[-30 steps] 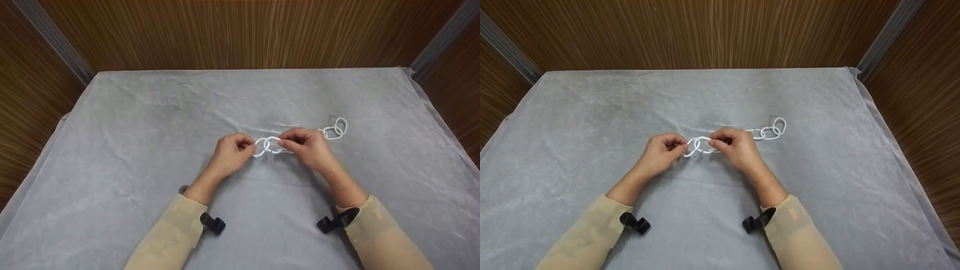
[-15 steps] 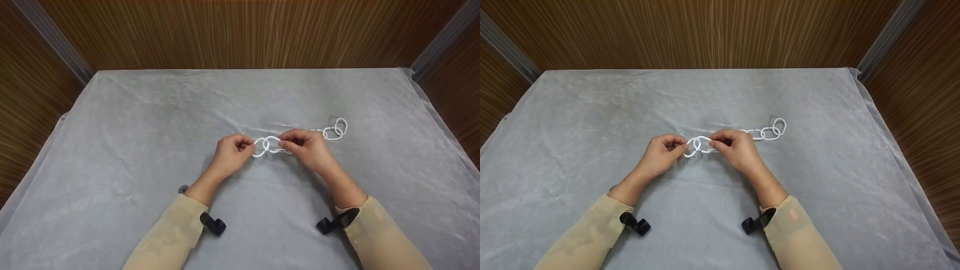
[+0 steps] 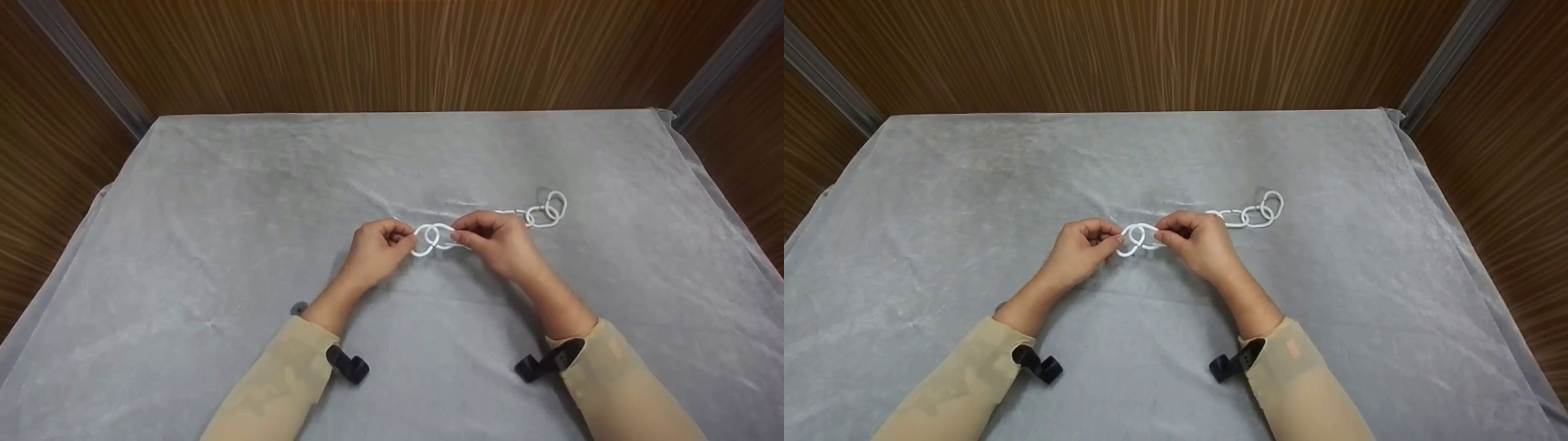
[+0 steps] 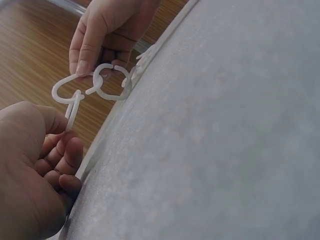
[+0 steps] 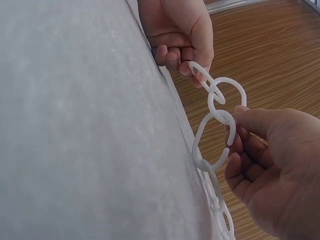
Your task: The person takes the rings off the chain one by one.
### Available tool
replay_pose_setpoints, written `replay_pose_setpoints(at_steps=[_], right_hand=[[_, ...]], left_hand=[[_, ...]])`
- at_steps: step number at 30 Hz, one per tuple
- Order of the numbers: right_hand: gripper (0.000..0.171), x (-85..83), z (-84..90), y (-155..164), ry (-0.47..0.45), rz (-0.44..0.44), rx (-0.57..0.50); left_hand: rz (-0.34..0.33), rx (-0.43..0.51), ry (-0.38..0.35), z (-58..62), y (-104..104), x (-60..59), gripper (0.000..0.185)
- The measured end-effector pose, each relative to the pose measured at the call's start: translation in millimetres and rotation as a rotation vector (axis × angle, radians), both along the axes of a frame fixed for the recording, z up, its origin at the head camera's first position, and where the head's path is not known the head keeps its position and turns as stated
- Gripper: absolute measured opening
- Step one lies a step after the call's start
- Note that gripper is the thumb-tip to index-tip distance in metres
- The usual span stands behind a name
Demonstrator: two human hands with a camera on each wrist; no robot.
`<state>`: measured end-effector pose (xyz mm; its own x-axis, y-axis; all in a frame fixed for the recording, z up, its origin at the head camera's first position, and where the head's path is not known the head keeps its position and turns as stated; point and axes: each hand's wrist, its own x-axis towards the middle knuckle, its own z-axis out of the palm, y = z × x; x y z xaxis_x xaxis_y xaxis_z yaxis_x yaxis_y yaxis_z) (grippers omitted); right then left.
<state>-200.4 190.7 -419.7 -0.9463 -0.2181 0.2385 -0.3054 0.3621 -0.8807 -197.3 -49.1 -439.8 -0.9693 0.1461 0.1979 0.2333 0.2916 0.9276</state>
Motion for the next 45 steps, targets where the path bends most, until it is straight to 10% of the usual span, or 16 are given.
replay_pose_setpoints(at_steps=[45], right_hand=[[0.006,1.3,-0.3,-2.3,-0.048,0.044,-0.015]], left_hand=[[0.003,-0.003,-0.019,-2.6,-1.0,-2.4,0.007]])
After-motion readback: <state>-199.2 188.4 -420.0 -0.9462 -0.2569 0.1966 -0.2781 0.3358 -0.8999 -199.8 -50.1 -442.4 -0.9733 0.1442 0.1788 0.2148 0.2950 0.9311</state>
